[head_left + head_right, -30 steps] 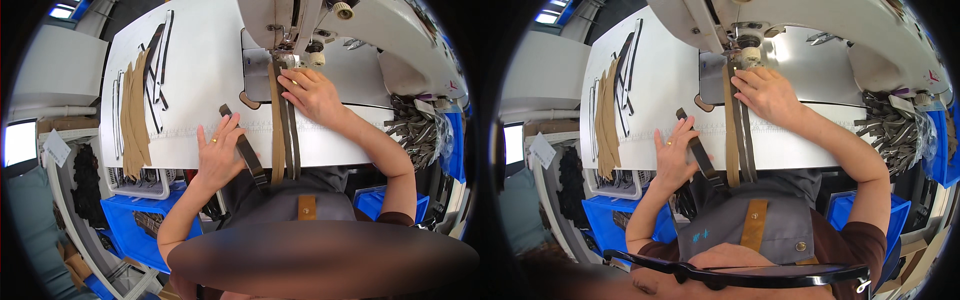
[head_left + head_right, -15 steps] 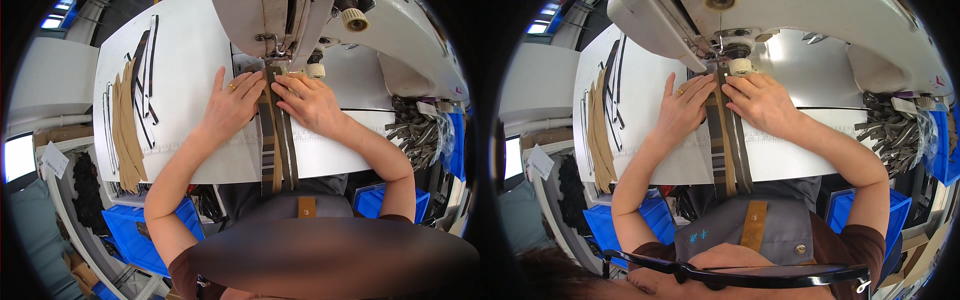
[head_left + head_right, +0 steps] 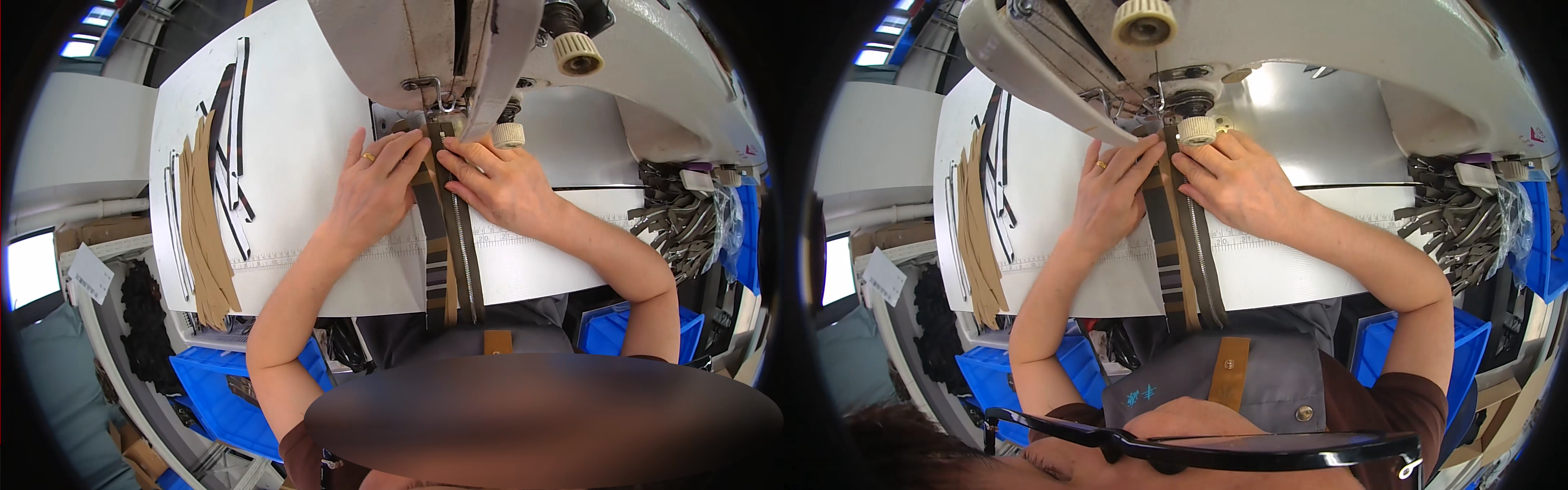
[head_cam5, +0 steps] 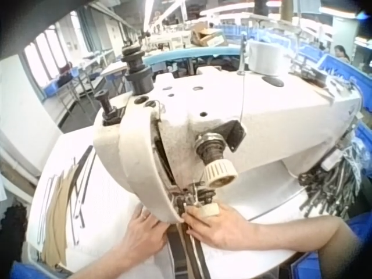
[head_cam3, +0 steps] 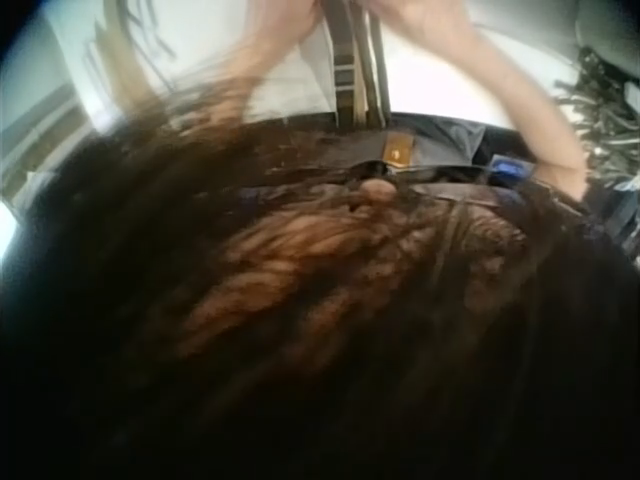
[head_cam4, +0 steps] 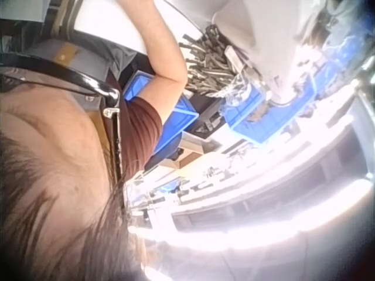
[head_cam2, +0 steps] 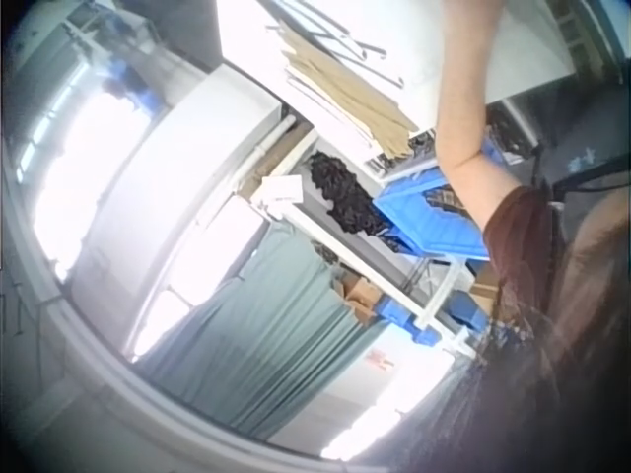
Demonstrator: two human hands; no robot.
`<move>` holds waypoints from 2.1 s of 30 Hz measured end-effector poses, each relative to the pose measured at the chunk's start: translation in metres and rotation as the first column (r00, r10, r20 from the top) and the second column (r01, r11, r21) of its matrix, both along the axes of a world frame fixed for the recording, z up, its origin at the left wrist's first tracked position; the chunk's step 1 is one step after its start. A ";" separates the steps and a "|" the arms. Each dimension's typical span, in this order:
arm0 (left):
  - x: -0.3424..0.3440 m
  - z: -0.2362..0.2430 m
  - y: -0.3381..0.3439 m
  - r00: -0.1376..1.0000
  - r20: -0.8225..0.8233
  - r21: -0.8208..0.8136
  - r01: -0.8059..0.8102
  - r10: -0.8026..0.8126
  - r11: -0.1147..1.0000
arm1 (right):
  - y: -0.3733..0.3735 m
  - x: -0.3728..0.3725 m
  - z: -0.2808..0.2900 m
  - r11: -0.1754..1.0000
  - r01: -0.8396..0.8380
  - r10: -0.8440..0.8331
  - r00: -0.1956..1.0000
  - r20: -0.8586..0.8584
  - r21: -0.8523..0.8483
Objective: Sewing long fabric strips or zipper components together using an industrial sewing machine.
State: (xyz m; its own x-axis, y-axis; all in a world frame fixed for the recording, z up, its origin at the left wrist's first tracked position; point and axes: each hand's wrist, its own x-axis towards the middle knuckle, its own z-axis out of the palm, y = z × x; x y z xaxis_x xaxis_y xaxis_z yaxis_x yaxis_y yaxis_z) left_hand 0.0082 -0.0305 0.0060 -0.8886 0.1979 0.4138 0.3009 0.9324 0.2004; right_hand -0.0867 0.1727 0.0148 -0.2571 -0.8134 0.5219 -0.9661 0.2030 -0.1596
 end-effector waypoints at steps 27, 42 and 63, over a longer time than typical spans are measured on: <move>-0.004 -0.004 0.017 0.992 -0.122 -0.068 -0.022 0.014 0.997 | 0.001 0.001 0.004 1.000 0.007 -0.008 0.999 0.031 0.030; -0.009 -0.007 0.018 0.984 -0.169 -0.046 -0.064 0.055 0.997 | 0.001 0.000 0.005 1.000 0.006 -0.007 0.999 0.050 0.009; -0.001 0.001 0.027 0.991 -0.038 -0.045 -0.133 0.131 0.990 | -0.007 -0.027 0.008 0.997 -0.027 0.032 0.996 0.077 -0.068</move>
State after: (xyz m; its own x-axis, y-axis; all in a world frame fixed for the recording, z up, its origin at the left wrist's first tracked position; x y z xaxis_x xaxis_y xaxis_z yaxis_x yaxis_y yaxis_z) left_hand 0.0070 -0.0034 0.0066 -0.8934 0.0998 0.4380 0.1806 0.9725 0.1469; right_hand -0.1133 0.1654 0.0226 -0.2756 -0.7850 0.5548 -0.9555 0.1608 -0.2472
